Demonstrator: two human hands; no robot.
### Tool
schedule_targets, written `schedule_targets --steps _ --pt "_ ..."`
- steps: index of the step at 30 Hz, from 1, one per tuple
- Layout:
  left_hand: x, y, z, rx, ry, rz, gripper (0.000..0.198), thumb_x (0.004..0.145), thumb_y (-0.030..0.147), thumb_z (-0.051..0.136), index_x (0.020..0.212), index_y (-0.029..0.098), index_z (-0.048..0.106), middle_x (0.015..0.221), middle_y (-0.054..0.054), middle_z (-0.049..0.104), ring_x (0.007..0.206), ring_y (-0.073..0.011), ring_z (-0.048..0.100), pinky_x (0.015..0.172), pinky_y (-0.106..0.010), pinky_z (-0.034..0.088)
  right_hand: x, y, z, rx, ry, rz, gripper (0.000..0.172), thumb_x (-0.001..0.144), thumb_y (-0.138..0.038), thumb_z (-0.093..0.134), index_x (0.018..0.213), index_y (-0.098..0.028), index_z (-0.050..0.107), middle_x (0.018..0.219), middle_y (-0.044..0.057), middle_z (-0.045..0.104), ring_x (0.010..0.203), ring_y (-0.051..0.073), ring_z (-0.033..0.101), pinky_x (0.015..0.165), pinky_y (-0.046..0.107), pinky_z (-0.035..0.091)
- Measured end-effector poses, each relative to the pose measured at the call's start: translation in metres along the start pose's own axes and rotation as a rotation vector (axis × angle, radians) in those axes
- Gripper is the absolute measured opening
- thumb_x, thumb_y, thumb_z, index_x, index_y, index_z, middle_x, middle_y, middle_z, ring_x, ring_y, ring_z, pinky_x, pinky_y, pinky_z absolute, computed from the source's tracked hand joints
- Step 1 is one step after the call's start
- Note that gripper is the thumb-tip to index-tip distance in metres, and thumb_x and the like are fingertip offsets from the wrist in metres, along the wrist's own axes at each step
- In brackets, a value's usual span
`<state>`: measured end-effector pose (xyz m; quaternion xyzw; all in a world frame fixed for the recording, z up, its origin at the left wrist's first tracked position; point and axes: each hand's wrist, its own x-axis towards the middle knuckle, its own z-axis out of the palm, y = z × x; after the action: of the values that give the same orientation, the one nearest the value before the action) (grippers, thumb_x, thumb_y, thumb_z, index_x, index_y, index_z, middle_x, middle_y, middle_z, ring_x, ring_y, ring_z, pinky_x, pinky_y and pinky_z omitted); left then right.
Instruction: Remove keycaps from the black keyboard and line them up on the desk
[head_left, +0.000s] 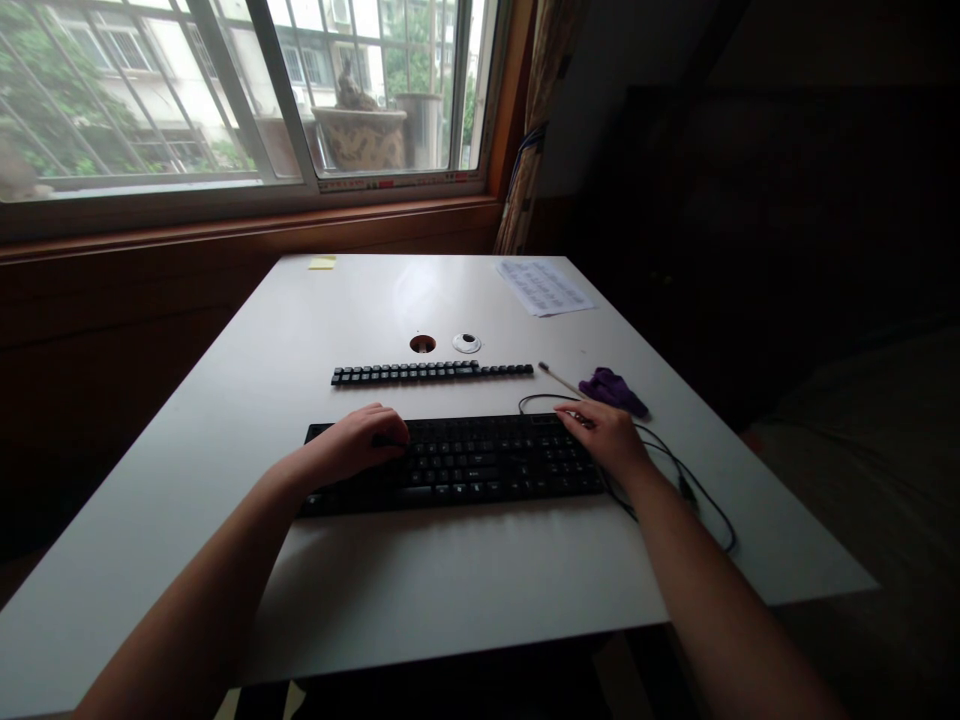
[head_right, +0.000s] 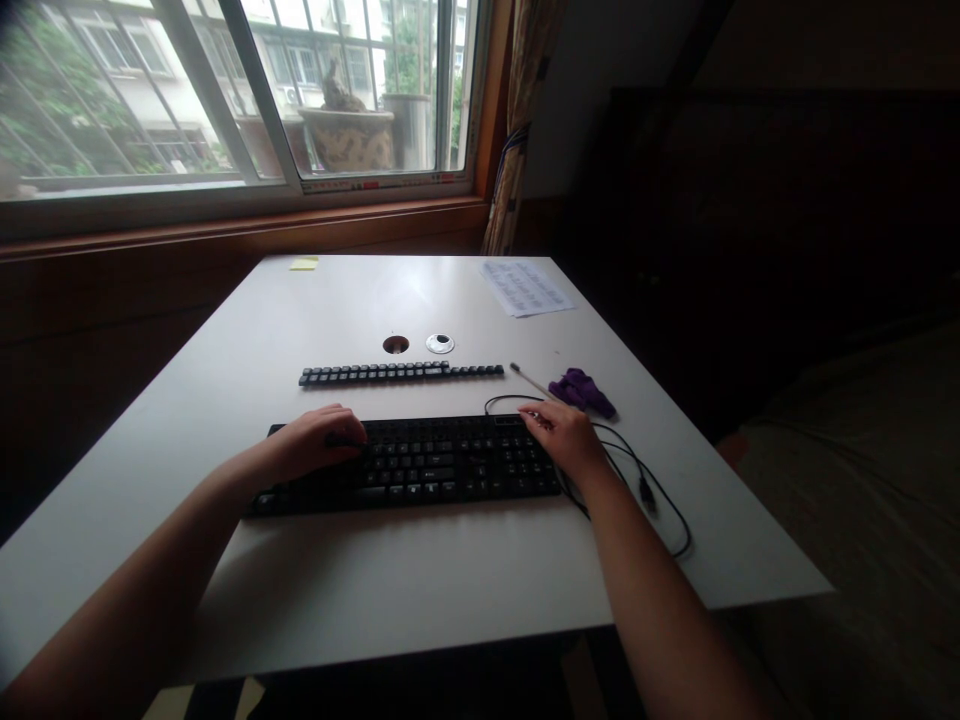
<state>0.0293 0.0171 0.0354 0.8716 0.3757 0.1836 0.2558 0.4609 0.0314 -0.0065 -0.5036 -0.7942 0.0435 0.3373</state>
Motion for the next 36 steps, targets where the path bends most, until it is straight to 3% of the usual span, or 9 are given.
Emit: schedule_targets --steps 22,36 --pt "0.003 0.003 0.002 0.047 -0.026 0.060 0.014 0.093 0.026 0.060 0.090 0.020 0.073 0.088 -0.005 0.067 0.081 -0.0165 0.063 0.075 -0.026 0.049 0.000 -0.001 0.001 -0.001 0.008 0.007 0.019 0.091 -0.030 0.057 0.098 -0.022 0.073 0.095 0.005 0.075 0.085 0.022 0.071 0.078 0.036 0.056" --pt "0.003 0.016 0.000 0.201 -0.025 0.111 0.022 0.097 0.022 0.053 0.087 0.019 0.072 0.081 -0.005 0.067 0.078 -0.0172 0.060 0.070 -0.028 0.046 0.000 -0.003 0.001 -0.011 0.022 0.007 0.017 0.091 -0.029 0.059 0.098 -0.022 0.073 0.098 0.006 0.076 0.086 0.023 0.071 0.078 0.035 0.056"
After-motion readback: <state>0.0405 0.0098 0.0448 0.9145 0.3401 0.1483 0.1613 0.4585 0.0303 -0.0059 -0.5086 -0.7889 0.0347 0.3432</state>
